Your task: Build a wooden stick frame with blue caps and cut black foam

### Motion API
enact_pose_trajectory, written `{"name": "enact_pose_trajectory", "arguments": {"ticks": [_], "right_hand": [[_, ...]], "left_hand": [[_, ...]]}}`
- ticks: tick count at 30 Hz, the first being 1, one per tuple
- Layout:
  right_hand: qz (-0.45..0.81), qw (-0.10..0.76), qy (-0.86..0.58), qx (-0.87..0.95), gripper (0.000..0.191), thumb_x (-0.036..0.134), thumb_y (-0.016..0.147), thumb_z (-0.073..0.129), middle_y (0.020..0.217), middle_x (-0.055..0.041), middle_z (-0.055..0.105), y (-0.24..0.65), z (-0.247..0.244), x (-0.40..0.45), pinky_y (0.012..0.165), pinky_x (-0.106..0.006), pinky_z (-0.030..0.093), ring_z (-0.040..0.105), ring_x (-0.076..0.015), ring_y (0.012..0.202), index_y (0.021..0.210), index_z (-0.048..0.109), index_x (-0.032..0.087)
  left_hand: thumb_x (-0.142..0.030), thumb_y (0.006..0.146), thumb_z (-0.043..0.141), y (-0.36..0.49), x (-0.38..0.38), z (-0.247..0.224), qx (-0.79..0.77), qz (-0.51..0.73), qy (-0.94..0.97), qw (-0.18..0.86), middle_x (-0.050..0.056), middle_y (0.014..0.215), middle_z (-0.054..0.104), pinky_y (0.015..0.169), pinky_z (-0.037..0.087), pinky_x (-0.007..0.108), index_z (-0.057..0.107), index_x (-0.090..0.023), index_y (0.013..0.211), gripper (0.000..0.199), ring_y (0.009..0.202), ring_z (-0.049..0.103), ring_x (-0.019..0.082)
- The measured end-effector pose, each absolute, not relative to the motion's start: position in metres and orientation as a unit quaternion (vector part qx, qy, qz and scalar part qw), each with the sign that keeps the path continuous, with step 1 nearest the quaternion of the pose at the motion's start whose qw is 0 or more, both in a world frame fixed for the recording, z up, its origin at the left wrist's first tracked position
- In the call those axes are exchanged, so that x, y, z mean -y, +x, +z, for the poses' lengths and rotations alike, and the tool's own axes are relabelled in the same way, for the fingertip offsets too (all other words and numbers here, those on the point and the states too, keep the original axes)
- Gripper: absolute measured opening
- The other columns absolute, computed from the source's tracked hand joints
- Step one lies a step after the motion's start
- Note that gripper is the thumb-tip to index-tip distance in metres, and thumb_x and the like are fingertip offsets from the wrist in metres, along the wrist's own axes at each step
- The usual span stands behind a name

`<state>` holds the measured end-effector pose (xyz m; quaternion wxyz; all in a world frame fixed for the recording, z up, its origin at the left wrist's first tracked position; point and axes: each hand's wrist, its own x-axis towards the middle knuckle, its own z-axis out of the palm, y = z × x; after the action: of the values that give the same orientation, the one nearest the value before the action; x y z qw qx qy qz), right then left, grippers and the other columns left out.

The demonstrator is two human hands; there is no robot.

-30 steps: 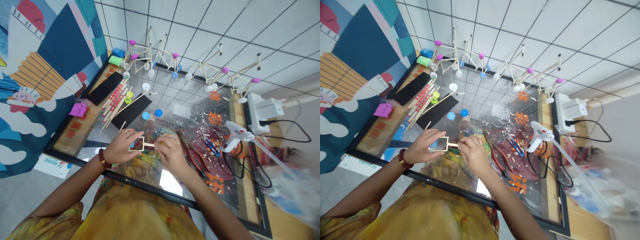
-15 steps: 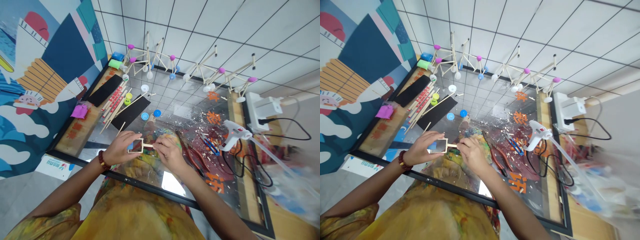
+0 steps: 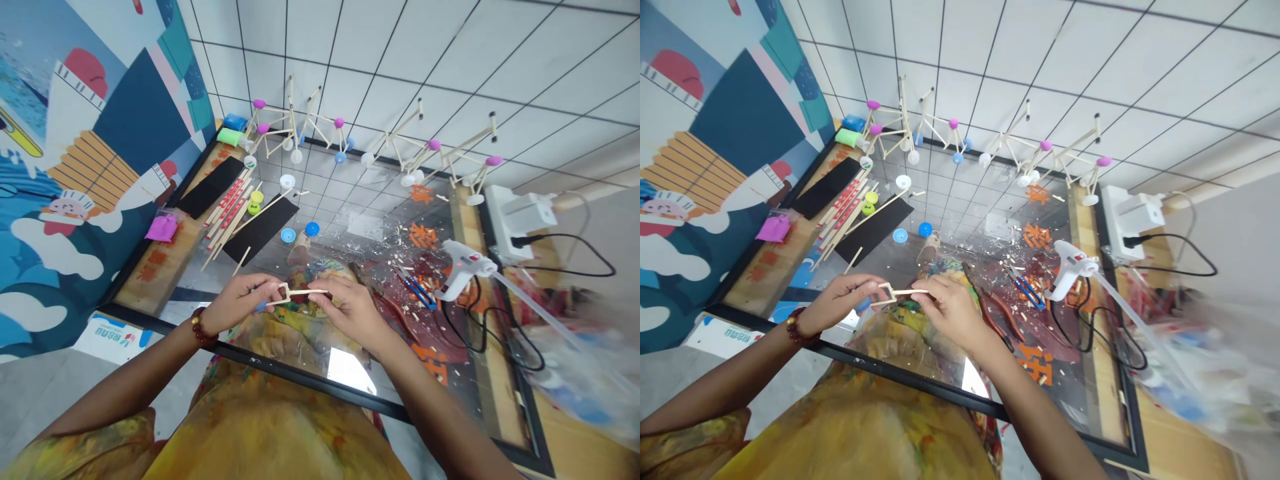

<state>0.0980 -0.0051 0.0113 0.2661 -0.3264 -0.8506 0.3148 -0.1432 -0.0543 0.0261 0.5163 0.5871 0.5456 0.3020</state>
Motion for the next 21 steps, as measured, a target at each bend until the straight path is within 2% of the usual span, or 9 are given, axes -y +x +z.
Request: {"name": "enact_pose_trajectory", "arguments": {"ticks": [2, 4, 7, 9, 10, 12, 15, 18, 21], "right_hand": [[0.312, 0.25, -0.315, 0.861, 0.018, 0.026, 0.093, 0.055, 0.096, -0.0057, 0.071, 0.099, 0.008, 0.002, 0.079, -0.033, 0.052, 0.066, -0.0179, 0.085, 0.108, 0.065, 0.023], [0.284, 0.246, -0.317, 0.871, 0.022, 0.026, 0.093, 0.055, 0.101, -0.0076, 0.07, 0.101, 0.003, 0.002, 0.082, -0.034, 0.052, 0.065, -0.0192, 0.09, 0.113, 0.064, 0.023], [0.234, 0.257, -0.328, 0.878, 0.022, 0.024, 0.094, 0.053, 0.103, -0.0082, 0.069, 0.104, -0.007, 0.003, 0.086, -0.037, 0.05, 0.064, -0.0201, 0.095, 0.112, 0.065, 0.023], [0.226, 0.267, -0.334, 0.875, 0.021, 0.022, 0.094, 0.052, 0.1, -0.0078, 0.07, 0.105, -0.012, 0.003, 0.085, -0.037, 0.05, 0.064, -0.0197, 0.093, 0.11, 0.066, 0.022], [0.229, 0.274, -0.338, 0.871, 0.02, 0.022, 0.094, 0.052, 0.098, -0.0076, 0.07, 0.105, -0.014, 0.003, 0.084, -0.036, 0.05, 0.064, -0.0194, 0.091, 0.109, 0.066, 0.022], [0.235, 0.284, -0.346, 0.863, 0.019, 0.022, 0.094, 0.053, 0.095, -0.0072, 0.07, 0.105, -0.017, 0.001, 0.082, -0.035, 0.05, 0.065, -0.0191, 0.089, 0.107, 0.067, 0.021], [0.238, 0.283, -0.356, 0.858, 0.019, 0.023, 0.095, 0.051, 0.092, -0.0067, 0.07, 0.104, -0.021, -0.002, 0.08, -0.034, 0.049, 0.064, -0.0192, 0.086, 0.105, 0.067, 0.021], [0.244, 0.279, -0.364, 0.855, 0.02, 0.023, 0.096, 0.049, 0.092, -0.0068, 0.069, 0.103, -0.022, -0.004, 0.079, -0.034, 0.049, 0.064, -0.0194, 0.086, 0.103, 0.067, 0.021], [0.26, 0.285, -0.371, 0.845, 0.019, 0.023, 0.095, 0.049, 0.088, -0.0062, 0.069, 0.102, -0.02, -0.004, 0.079, -0.034, 0.048, 0.063, -0.019, 0.084, 0.1, 0.068, 0.02]], "left_hand": [[-0.051, 0.092, 0.045, -0.141, 0.049, 0.024, -0.55, 0.297, 0.509, 0.592, 0.007, 0.08, 0.07, 0.047, 0.046, 0.021, 0.067, -0.014, 0.097, 0.044, 0.067, 0.066, 0.016], [-0.055, 0.09, 0.047, -0.138, 0.044, 0.02, -0.543, 0.298, 0.439, 0.651, 0.007, 0.079, 0.069, 0.038, 0.036, 0.018, 0.063, -0.014, 0.105, 0.047, 0.058, 0.064, 0.014], [-0.058, 0.088, 0.047, -0.136, 0.038, 0.019, -0.522, 0.295, 0.393, 0.698, 0.008, 0.081, 0.068, 0.035, 0.031, 0.018, 0.058, -0.014, 0.112, 0.051, 0.054, 0.064, 0.015], [-0.057, 0.088, 0.049, -0.136, 0.035, 0.02, -0.52, 0.287, 0.427, 0.682, 0.009, 0.09, 0.069, 0.038, 0.037, 0.02, 0.055, -0.015, 0.12, 0.053, 0.06, 0.066, 0.016], [-0.055, 0.086, 0.053, -0.136, 0.033, 0.021, -0.526, 0.287, 0.468, 0.65, 0.01, 0.096, 0.069, 0.043, 0.043, 0.022, 0.052, -0.016, 0.124, 0.055, 0.068, 0.068, 0.018], [-0.051, 0.078, 0.066, -0.137, 0.032, 0.021, -0.545, 0.29, 0.582, 0.53, 0.012, 0.109, 0.067, 0.065, 0.055, 0.031, 0.047, -0.018, 0.133, 0.067, 0.089, 0.068, 0.022], [-0.045, 0.066, 0.078, -0.137, 0.031, 0.017, -0.545, 0.262, 0.74, 0.294, 0.015, 0.127, 0.058, 0.098, 0.046, 0.048, 0.041, -0.019, 0.14, 0.086, 0.117, 0.056, 0.031], [-0.042, 0.069, 0.077, -0.133, 0.031, 0.011, -0.522, 0.203, 0.813, 0.162, 0.017, 0.135, 0.051, 0.103, 0.041, 0.051, 0.043, -0.018, 0.139, 0.082, 0.125, 0.048, 0.035], [-0.04, 0.075, 0.071, -0.128, 0.029, 0.008, -0.506, 0.175, 0.836, 0.123, 0.019, 0.14, 0.046, 0.103, 0.041, 0.048, 0.045, -0.015, 0.138, 0.072, 0.126, 0.047, 0.034]]}}
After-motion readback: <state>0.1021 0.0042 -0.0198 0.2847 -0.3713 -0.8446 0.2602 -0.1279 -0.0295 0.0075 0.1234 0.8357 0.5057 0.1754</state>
